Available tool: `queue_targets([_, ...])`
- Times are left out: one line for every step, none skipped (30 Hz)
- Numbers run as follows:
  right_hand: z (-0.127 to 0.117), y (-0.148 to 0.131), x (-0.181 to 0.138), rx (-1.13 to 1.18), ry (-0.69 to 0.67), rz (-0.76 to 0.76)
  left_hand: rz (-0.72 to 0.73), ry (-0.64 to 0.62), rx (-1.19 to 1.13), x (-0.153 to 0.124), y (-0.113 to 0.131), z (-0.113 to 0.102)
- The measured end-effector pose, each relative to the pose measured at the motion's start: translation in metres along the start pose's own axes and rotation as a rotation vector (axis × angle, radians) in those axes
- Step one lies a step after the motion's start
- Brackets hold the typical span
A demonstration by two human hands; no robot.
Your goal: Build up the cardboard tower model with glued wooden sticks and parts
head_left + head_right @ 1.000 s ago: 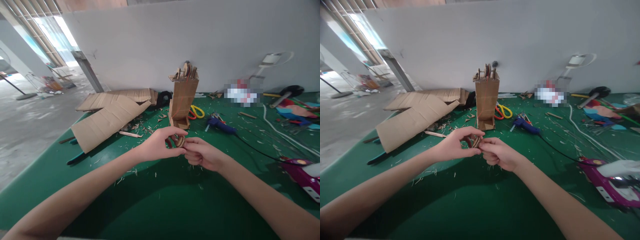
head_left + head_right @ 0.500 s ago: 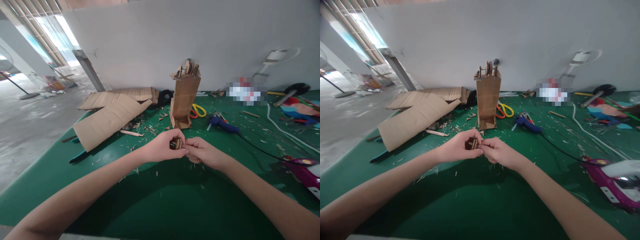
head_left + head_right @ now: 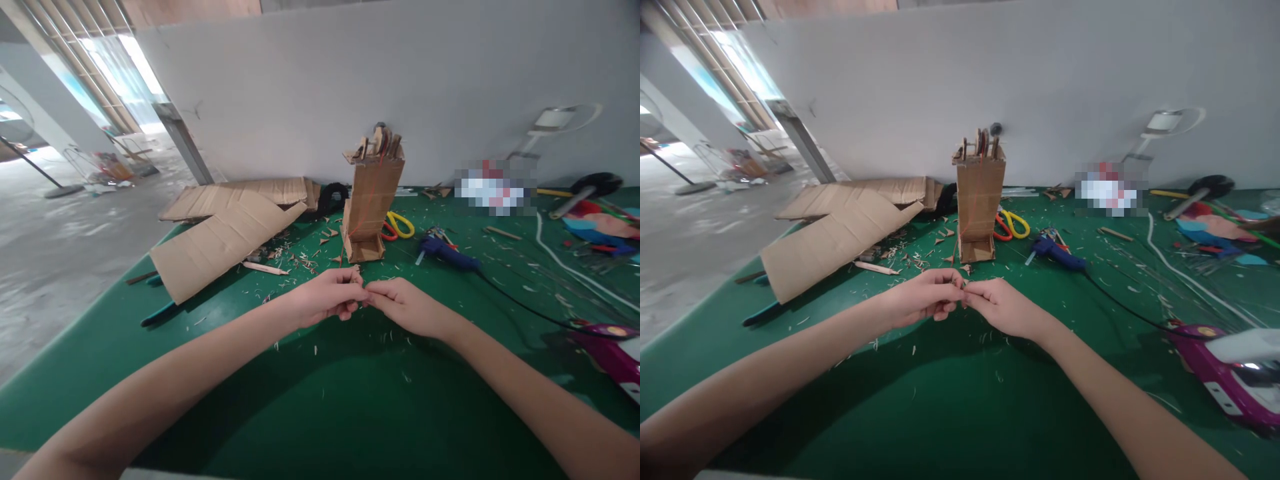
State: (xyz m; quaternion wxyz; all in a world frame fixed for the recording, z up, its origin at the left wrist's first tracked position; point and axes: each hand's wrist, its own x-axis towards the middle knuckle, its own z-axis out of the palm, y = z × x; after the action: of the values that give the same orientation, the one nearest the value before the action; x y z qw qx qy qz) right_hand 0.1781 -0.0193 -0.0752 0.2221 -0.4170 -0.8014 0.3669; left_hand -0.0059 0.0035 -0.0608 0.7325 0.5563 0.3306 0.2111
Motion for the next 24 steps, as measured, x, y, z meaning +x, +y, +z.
queue_targets([0.0,-0.001,0.0,-0.073,0.025,-0.019,-0.024,0.017,-0.033,0.001,0.0,-0.001])
queue_targets([0.0,-0.002,0.0,-0.141,0.047,-0.04,-0.04,0.036,-0.055,0.002,0.0,-0.002])
queue_targets([0.0,-0.002,0.001,-0.201,0.066,-0.061,-0.052,0.053,-0.065,0.003,-0.001,-0.002])
queue_targets([0.001,-0.002,0.001,-0.252,0.082,-0.083,-0.06,0.067,-0.069,0.004,-0.001,-0.003])
queue_targets([0.001,-0.001,0.001,-0.298,0.092,-0.103,-0.066,0.076,-0.069,0.004,0.0,-0.003])
queue_targets([0.002,0.0,0.001,-0.347,0.099,-0.119,-0.074,0.082,-0.069,0.005,0.0,-0.003])
queue_targets([0.002,0.001,0.0,-0.405,0.103,-0.134,-0.083,0.087,-0.068,0.005,0.001,-0.003])
queue_targets([0.003,0.003,0.0,-0.475,0.108,-0.15,-0.093,0.093,-0.071,0.005,0.002,-0.003])
queue_targets([0.003,0.005,0.0,-0.554,0.111,-0.169,-0.104,0.1,-0.075,0.005,0.002,-0.002])
queue_targets([0.004,0.007,0.0,-0.634,0.114,-0.193,-0.114,0.104,-0.082,0.006,0.003,-0.002])
queue_targets([0.004,0.009,0.0,-0.709,0.116,-0.22,-0.122,0.108,-0.088,0.006,0.004,-0.002])
queue_targets([0.005,0.009,0.0,-0.772,0.115,-0.244,-0.127,0.111,-0.092,0.006,0.004,-0.003])
queue_targets([0.005,0.01,0.0,-0.815,0.112,-0.26,-0.128,0.111,-0.095,0.007,0.004,-0.004])
queue_targets([0.005,0.009,0.0,-0.834,0.111,-0.263,-0.124,0.108,-0.097,0.007,0.003,-0.005])
queue_targets([0.005,0.008,0.0,-0.824,0.113,-0.249,-0.115,0.104,-0.095,0.008,0.003,-0.006])
queue_targets([0.004,0.006,0.0,-0.783,0.115,-0.222,-0.101,0.1,-0.086,0.008,0.002,-0.007])
queue_targets([0.004,0.004,0.0,-0.715,0.117,-0.186,-0.084,0.089,-0.065,0.009,0.001,-0.009])
queue_targets([0.003,0.002,0.0,-0.627,0.115,-0.148,-0.059,0.073,-0.032,0.009,0.001,-0.01])
queue_targets([0.003,-0.001,0.0,-0.531,0.111,-0.113,-0.025,0.056,0.018,0.008,0.0,-0.01])
queue_targets([0.002,-0.002,0.0,-0.435,0.105,-0.082,0.014,0.042,0.086,0.008,-0.001,-0.01])
queue_targets([0.002,-0.003,0.0,-0.346,0.096,-0.056,0.058,0.035,0.171,0.008,-0.001,-0.01])
queue_targets([0.001,-0.003,0.0,-0.259,0.084,-0.03,0.104,0.034,0.267,0.007,-0.002,-0.009])
queue_targets([0.0,-0.002,0.0,-0.167,0.063,0.0,0.159,0.045,0.37,0.006,-0.002,-0.008])
queue_targets([-0.001,0.001,-0.001,-0.06,0.028,0.037,0.22,0.059,0.47,0.005,-0.001,-0.007])
